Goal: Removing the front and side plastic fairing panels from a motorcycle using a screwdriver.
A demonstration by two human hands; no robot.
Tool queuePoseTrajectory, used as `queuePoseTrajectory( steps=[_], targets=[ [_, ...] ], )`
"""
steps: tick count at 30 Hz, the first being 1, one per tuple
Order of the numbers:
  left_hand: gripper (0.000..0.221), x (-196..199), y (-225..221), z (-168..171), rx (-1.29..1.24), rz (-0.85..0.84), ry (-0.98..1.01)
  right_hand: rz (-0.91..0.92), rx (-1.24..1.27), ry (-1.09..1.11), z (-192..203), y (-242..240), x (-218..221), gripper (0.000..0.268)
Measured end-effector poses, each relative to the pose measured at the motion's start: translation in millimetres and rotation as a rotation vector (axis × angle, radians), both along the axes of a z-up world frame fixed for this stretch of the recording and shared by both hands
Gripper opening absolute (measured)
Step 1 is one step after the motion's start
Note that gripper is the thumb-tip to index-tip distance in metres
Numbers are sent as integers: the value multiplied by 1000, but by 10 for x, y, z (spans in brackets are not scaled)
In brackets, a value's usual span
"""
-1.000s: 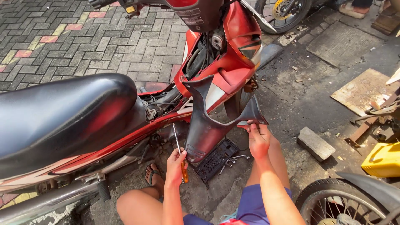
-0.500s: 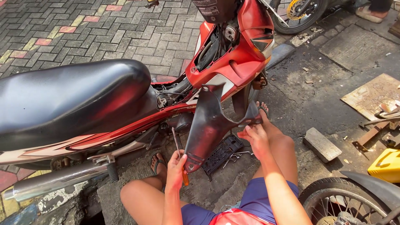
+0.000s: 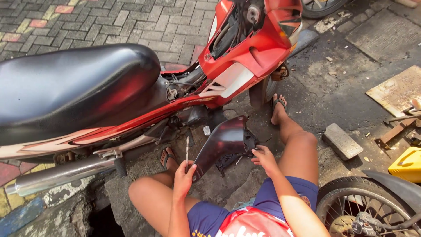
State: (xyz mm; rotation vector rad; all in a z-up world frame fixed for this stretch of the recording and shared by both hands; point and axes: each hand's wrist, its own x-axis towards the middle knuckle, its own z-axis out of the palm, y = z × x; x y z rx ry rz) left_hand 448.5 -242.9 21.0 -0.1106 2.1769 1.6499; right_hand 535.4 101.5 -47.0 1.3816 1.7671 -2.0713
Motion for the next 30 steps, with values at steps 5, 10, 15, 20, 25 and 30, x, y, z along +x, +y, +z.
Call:
queuePoseTrajectory(
  steps=[5, 10, 15, 20, 25, 30],
  targets=[
    [17, -58, 75, -611, -184, -152, 38, 32, 59, 22, -454, -35, -90, 65],
    [17, -54, 222, -658, -253, -245, -29, 133, 112, -52, -789, -51, -103, 66],
    [16, -95, 258, -789, -174, -146, -107, 316, 171, -156, -830, -86, -137, 63],
    [17, -121, 290, -914, -111, -66, -148, 607, 341, -282, -917, -55, -91, 78],
    [18, -129, 333, -969, -110, -7, -206, 669, 335, -299, -747, -54, -109, 71],
    [17, -143, 371, -1166, -89, 42, -235, 636, 452, -332, -729, 27, -97, 60]
  ],
)
